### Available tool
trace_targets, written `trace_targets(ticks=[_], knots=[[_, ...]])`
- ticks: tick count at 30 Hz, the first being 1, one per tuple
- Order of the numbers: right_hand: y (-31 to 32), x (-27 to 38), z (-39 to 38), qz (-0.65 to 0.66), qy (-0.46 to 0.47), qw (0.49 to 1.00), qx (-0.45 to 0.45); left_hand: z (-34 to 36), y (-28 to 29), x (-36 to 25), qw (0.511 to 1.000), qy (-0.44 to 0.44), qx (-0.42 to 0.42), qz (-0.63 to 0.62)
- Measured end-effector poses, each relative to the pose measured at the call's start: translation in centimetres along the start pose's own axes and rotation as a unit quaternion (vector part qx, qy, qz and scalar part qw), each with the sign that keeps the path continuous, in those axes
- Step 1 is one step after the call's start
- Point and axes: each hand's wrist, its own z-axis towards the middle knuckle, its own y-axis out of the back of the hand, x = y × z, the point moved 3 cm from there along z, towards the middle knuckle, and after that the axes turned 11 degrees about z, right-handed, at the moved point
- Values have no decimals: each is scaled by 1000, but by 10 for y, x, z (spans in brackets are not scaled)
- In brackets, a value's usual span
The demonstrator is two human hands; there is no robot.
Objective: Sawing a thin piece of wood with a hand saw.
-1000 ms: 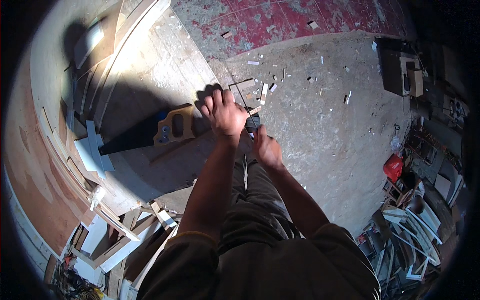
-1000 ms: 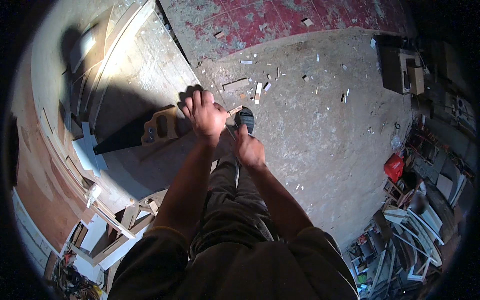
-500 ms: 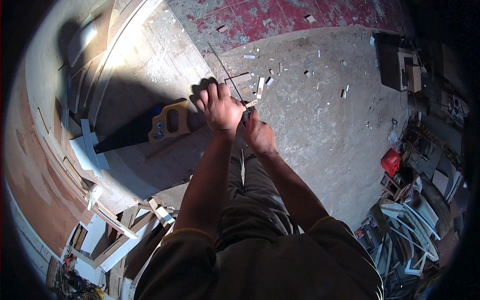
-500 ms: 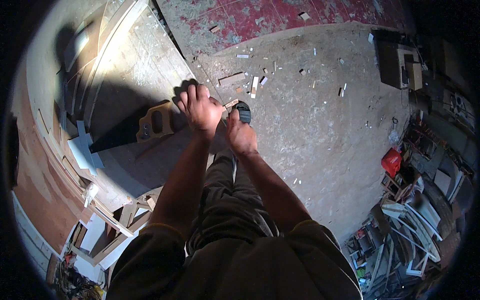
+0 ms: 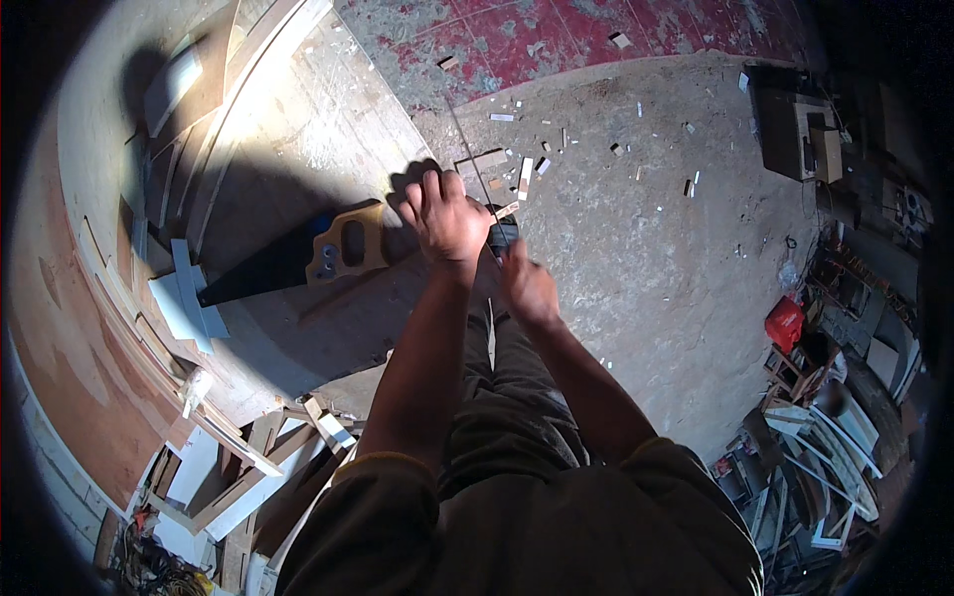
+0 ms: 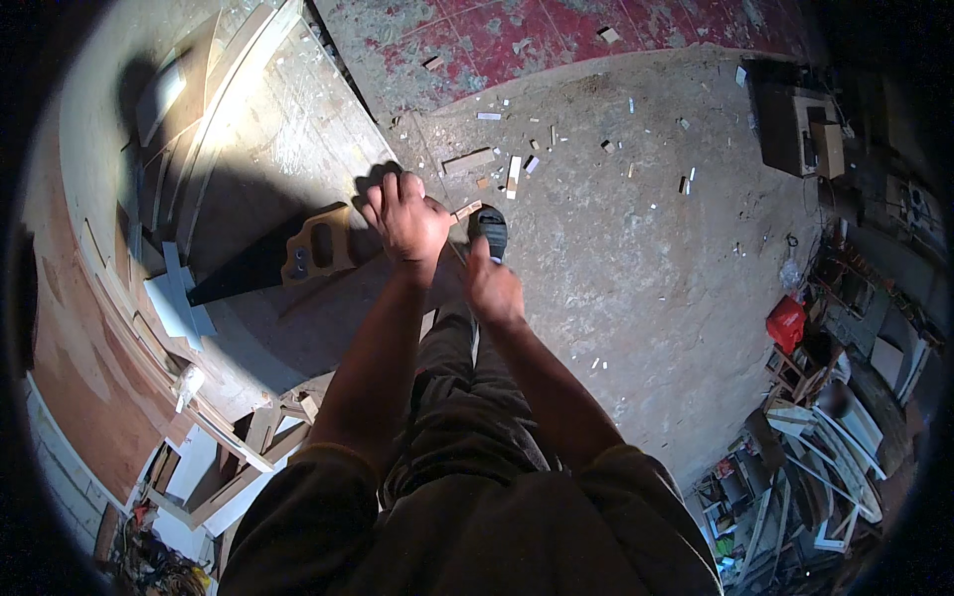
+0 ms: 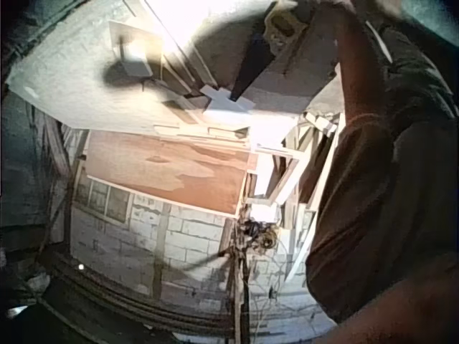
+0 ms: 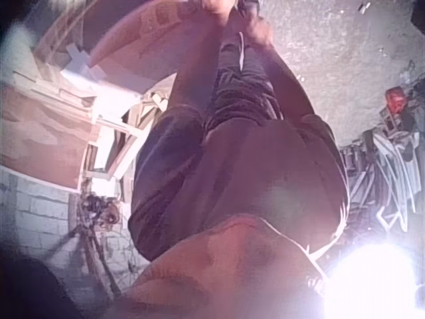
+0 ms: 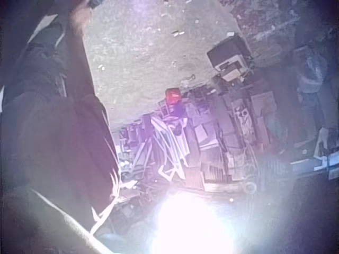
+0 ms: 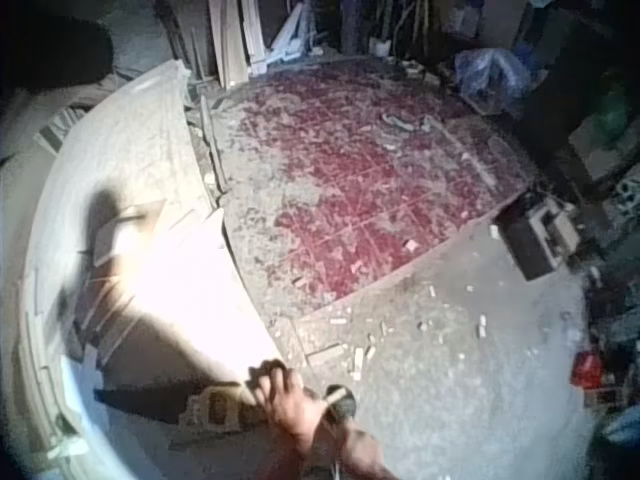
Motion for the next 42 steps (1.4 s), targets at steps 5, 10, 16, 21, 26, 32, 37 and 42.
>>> trace_targets(ticks=[5, 10, 16, 21, 26, 32, 37, 42], knots=[[-4, 3, 16, 16, -1, 1000, -7, -1, 1, -1, 1000, -4, 13, -7], [-5, 1, 7, 29, 8, 999, -19, -1, 0, 2, 1000, -6, 9, -4], [-2, 7, 18, 38, 7, 999, -16, 0, -2, 3, 1000, -6, 19, -10], [-4, -7, -6, 15, -11, 1000, 2, -2, 2, 1, 1000, -7, -2, 2], [-3, 4, 15, 23, 11, 1000, -3, -2, -8, 1, 999, -3, 43, 13], [-2, -5, -5, -2, 12, 1000, -8, 0, -4, 3, 1000, -4, 22, 8], [-4, 6, 13, 26, 42, 998, -47, -2, -3, 3, 1000, -10, 13, 0], [-2, -10, -8, 3, 14, 1000, -21, 0, 0, 1, 1000, -11, -3, -5]])
